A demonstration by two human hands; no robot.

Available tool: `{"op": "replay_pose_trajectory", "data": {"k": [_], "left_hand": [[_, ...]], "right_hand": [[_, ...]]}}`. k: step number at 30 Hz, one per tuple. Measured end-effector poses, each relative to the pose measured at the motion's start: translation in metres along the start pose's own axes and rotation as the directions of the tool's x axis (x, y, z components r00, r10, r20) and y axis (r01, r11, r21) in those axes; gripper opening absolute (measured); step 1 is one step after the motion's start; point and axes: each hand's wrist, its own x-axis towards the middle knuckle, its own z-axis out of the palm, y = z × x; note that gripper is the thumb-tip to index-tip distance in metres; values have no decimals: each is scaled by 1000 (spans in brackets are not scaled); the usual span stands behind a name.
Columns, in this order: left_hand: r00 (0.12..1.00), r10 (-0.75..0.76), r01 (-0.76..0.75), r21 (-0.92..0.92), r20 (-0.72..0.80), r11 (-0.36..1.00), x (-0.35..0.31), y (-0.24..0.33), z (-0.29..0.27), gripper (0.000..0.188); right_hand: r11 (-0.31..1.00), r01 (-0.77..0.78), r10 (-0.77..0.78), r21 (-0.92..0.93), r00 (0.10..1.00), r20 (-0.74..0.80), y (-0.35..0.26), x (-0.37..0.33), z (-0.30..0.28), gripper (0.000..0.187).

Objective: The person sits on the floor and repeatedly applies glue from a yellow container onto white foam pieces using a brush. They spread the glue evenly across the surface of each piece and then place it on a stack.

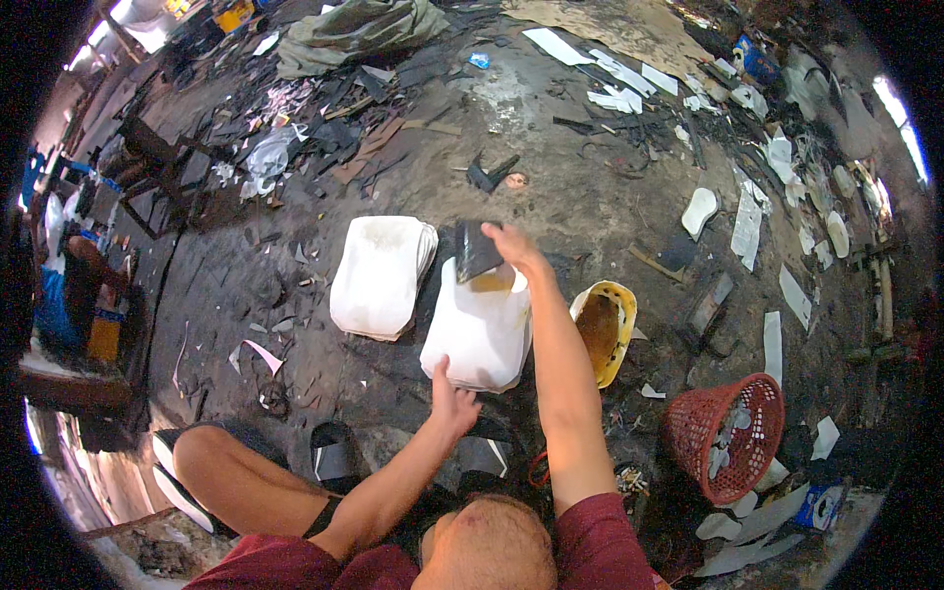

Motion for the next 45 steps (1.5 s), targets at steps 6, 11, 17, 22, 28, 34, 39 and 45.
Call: {"op": "replay_pose_trajectory", "data": {"k": [6, 11, 17, 22, 28, 34, 39, 45], "left_hand": [[440, 516, -832, 550, 735, -74, -3, -2, -54, 53], [256, 188, -621, 311, 948, -720, 37, 16, -67, 59], [168, 196, -643, 258, 966, -721, 50, 18, -76, 52], [192, 203, -679, 279, 960, -679, 50, 21, -76, 51], [459, 185, -665, 474, 869, -578, 41, 15, -74, 51], [265, 228, -685, 350, 937, -639, 43, 19, -67, 56], [194, 309, -637, 359, 931, -682, 36, 6, -72, 56], [557, -56, -737, 462, 828, -494, 28, -51, -93, 44]], "right_hand": [[904, 111, -194, -412, 967, -165, -20, -69, -39, 46], [676, -115, -151, -728, 945, -290, 19, -94, 15, 40], [705, -52, -214, -707, 935, -283, 30, -76, 66, 31], [504, 333, -365, -797, 918, 152, -11, -28, 81, 26], [322, 710, -130, -626, 688, 714, -3, -114, 130, 41], [540, 349, -442, -766, 892, 95, -17, -69, 62, 33], [425, 501, -333, -754, 861, 384, 24, -69, 79, 27], [296, 688, -567, -662, 685, 458, 80, -173, 139, 26]]}}
